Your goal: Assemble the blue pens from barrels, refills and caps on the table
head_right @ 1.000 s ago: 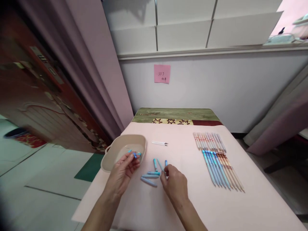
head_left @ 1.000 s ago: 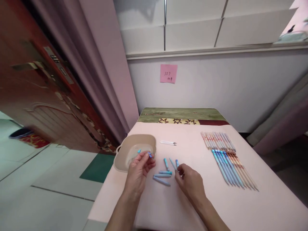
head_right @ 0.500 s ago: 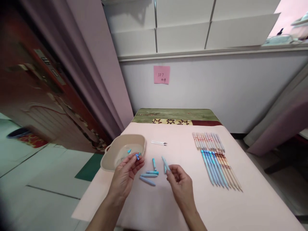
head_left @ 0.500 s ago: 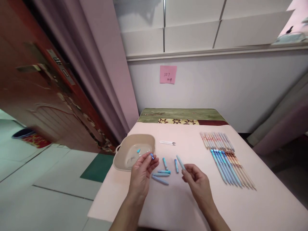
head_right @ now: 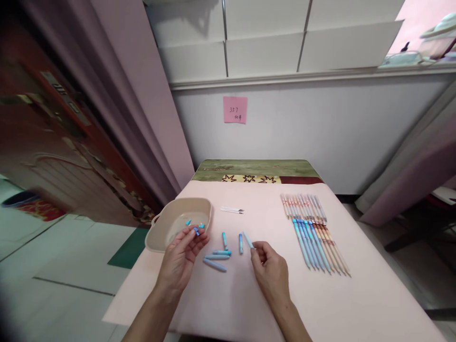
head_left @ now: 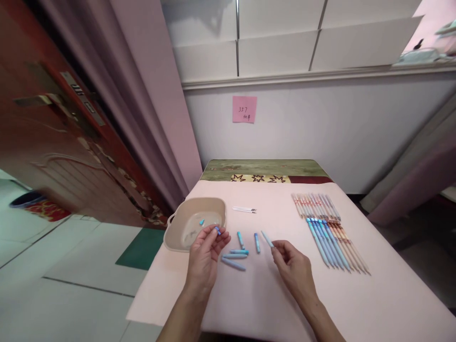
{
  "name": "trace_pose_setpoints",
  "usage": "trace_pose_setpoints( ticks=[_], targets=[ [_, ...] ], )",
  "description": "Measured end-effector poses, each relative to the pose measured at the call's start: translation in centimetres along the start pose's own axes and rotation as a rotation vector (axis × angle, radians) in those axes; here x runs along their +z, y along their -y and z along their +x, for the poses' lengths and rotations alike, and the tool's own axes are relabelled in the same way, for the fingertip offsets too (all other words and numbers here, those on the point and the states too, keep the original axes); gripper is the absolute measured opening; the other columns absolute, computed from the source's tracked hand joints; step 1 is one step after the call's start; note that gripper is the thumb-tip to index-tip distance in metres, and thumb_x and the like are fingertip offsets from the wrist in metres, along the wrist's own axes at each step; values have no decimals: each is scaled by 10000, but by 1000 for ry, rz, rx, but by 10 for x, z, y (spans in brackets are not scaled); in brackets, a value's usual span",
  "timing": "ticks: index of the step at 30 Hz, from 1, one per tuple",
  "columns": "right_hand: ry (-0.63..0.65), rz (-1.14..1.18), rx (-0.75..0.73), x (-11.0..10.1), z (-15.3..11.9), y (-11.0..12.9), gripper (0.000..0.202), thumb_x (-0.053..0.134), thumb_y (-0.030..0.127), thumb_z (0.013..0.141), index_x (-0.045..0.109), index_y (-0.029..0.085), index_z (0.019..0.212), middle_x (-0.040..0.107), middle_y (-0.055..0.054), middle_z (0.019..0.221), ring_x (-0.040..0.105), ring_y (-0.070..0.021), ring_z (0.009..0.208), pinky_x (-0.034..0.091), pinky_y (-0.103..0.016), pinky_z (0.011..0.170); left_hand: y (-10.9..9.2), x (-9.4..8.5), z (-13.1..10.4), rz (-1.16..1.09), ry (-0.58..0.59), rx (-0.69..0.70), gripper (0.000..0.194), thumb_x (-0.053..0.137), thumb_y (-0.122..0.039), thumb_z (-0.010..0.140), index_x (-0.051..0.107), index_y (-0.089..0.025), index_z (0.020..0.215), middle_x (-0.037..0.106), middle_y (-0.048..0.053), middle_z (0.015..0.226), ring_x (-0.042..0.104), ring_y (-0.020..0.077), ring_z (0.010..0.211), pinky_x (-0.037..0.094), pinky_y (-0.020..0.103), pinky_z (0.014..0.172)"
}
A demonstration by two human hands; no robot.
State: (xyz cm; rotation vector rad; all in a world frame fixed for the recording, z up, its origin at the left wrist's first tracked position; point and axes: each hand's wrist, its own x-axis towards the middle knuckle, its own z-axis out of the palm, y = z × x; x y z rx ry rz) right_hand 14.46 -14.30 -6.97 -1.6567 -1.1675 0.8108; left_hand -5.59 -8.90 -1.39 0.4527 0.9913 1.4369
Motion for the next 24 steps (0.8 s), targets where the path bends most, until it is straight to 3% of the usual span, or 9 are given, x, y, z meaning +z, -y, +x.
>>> trace_pose_setpoints(
  ticks=[6,11,14,16,18,21,24],
  targets=[
    [83,245,85,6,-1,-2,334,610,500,791,658,191,907,694,-53,748,640,-194,659,514,-284,620,-5,-6,2,-66,0,-20,115,649,-87,642,615,-134,741,713,80,796,684,179,771,564,335,780],
    [91,341,115,11,-4,2,346,649,509,767,629,184,882,684,-52,741,629,-184,662,514,-284,629,-17,-15,5,-93,65,-49,127,652,-155,640,635,-131,764,669,56,788,593,120,626,522,256,590],
    [114,450,158,9,-4,6,370,693,509,736,630,177,884,693,-60,760,621,-173,643,498,-274,604,-37,-25,14,-19,46,-25,164,682,-277,691,613,-132,725,546,-16,587,438,63,455,375,177,417],
    [146,527,186,9,-3,8,406,721,502,718,647,172,941,701,-70,796,620,-172,651,499,-278,610,-56,-34,23,128,-2,58,235,689,-359,719,608,-139,744,410,-77,483,283,33,376,225,152,355],
    [181,585,209,11,-3,9,459,737,489,713,659,175,1038,704,-76,839,620,-175,677,506,-291,637,-77,-46,34,341,-48,179,286,674,-424,737,614,-149,791,360,-98,461,222,33,364,154,160,357],
    [238,636,234,16,0,10,466,746,472,714,683,176,1069,695,-76,873,611,-175,706,510,-308,684,-103,-64,48,735,-82,398,274,651,-432,748,615,-166,802,456,-70,509,358,63,429,247,178,419],
    [279,663,253,23,2,12,409,745,458,717,707,169,1003,691,-75,881,614,-186,759,503,-314,736,-112,-73,62,1213,-53,565,215,610,-393,766,632,-178,774,568,-26,597,506,121,571,355,219,542]
  ],
)
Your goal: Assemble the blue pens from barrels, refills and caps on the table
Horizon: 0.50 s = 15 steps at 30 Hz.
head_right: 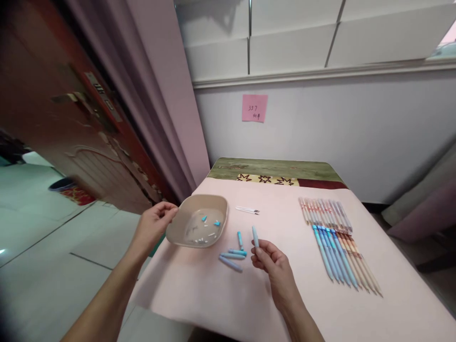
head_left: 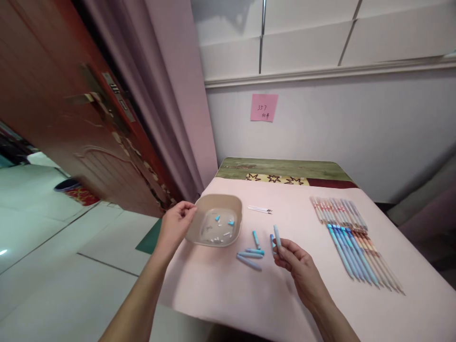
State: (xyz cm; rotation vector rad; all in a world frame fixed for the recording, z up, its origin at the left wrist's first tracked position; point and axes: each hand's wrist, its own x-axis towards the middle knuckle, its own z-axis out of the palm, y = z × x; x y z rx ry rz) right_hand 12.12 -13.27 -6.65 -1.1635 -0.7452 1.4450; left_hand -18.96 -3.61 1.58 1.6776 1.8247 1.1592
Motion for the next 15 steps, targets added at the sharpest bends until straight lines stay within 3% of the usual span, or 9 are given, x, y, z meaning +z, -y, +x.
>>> trace_pose_setpoints(
  ticks=[3,6,9,15],
  targets=[
    [-12,-9,3,4,3,-1,377,744,452,714,706,172,963,697,-75,876,622,-204,808,494,-317,766,7,13,8,371,183,87,171,549,-329,793,645,-189,766,637,5,682,567,157,660,368,245,604],
    [-27,-37,-4,3,5,0,364,738,454,716,698,175,946,702,-75,875,621,-204,798,493,-313,752,16,30,16,579,346,88,144,519,-260,802,642,-191,772,676,46,782,596,185,755,362,258,634],
    [-49,-56,0,1,6,0,374,736,459,709,694,175,948,700,-80,873,616,-201,765,497,-306,709,25,42,19,630,427,75,108,531,-188,770,635,-178,742,674,71,774,595,199,771,349,264,629],
    [-20,-78,12,8,7,0,364,729,464,708,690,176,926,696,-78,854,607,-192,729,493,-302,687,40,55,8,604,658,139,149,511,-97,693,629,-186,673,638,27,674,551,162,657,328,251,588]
  ],
)
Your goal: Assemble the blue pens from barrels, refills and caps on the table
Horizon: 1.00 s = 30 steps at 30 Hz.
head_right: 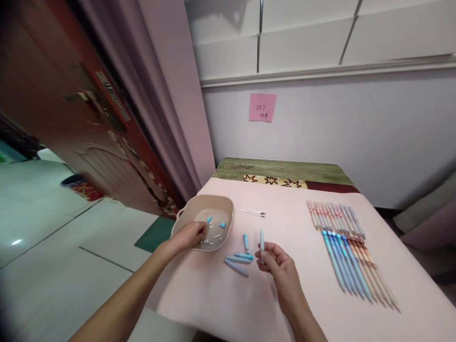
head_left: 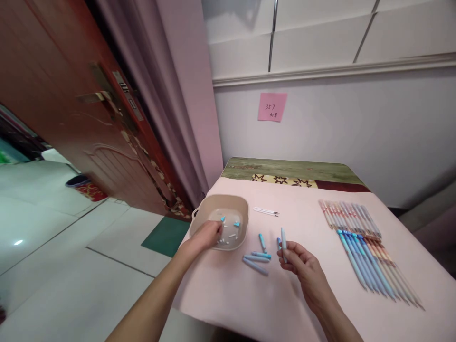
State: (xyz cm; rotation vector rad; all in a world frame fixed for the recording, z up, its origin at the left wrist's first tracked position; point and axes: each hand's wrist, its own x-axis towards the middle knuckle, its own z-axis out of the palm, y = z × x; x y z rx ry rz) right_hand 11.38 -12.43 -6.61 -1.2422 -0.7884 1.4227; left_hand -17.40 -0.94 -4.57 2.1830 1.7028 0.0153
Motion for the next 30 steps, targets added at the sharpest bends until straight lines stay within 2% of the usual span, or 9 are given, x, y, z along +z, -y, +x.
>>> trace_pose_setpoints(
  ticks=[3,7,15,21,26,30],
  targets=[
    [34,2,4,5,-1,0,349,726,460,715,690,174,912,694,-76,853,608,-188,727,492,-305,697,1,5,5,-3,32,26,165,517,-74,651,637,-187,665,636,21,677,549,159,666,342,246,614],
    [37,-6,-1,5,-3,1,353,729,468,711,700,177,909,701,-75,845,616,-186,718,497,-304,687,2,4,13,10,42,11,202,524,-46,588,644,-188,668,635,20,674,551,163,656,338,247,593],
    [46,-9,-8,3,-4,3,358,731,482,703,703,179,891,697,-71,827,610,-187,704,500,-302,675,2,-15,10,56,-16,-98,131,576,-77,566,616,-191,619,598,12,622,546,174,636,316,257,565],
    [7,-33,-29,5,-2,1,406,711,522,714,725,174,922,701,-87,861,617,-208,748,505,-315,692,0,-31,21,72,-149,-138,127,535,-115,674,627,-191,714,643,40,755,554,190,755,342,265,634],
    [-99,-43,-46,-3,4,-2,501,706,568,696,735,169,998,708,-76,848,617,-200,734,507,-304,681,-10,-28,25,58,-153,-97,114,548,-126,700,635,-199,714,652,33,746,562,182,748,344,258,643],
    [-49,-58,-81,-4,15,-3,509,680,574,722,710,162,1019,708,-78,869,625,-194,756,506,-297,690,-15,-27,22,60,-155,-70,110,549,-134,725,636,-202,725,665,33,761,578,182,757,345,255,639]
  ],
)
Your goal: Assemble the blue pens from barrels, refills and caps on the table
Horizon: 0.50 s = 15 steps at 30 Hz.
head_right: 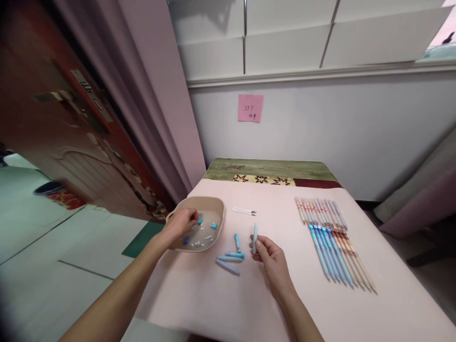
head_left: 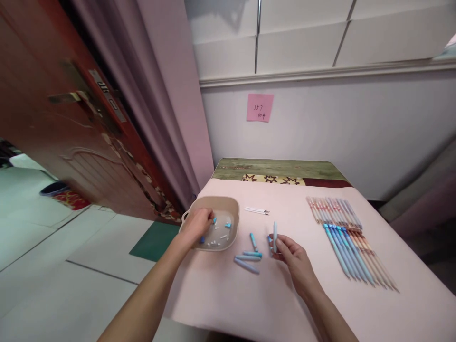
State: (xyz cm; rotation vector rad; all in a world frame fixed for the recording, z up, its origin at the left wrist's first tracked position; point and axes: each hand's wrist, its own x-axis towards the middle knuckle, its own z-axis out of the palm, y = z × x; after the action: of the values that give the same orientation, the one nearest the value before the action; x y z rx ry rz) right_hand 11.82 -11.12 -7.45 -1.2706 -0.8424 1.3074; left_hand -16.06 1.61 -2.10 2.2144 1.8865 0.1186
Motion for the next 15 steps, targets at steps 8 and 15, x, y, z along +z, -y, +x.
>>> trace_pose_setpoints(
  ticks=[8,15],
  targets=[
    [9,-61,-252,17,46,0,408,677,537,741,609,168,902,710,-89,853,652,-215,805,508,-329,734,23,-24,2,31,-33,-100,126,566,-118,717,665,-177,767,689,83,832,620,227,850,401,275,719],
    [-191,-211,-425,16,61,-21,322,619,482,807,614,185,931,696,-55,868,653,-192,828,502,-305,780,30,-17,1,55,24,-150,168,564,-66,631,665,-176,707,683,66,761,617,206,772,403,255,679]
  ],
)
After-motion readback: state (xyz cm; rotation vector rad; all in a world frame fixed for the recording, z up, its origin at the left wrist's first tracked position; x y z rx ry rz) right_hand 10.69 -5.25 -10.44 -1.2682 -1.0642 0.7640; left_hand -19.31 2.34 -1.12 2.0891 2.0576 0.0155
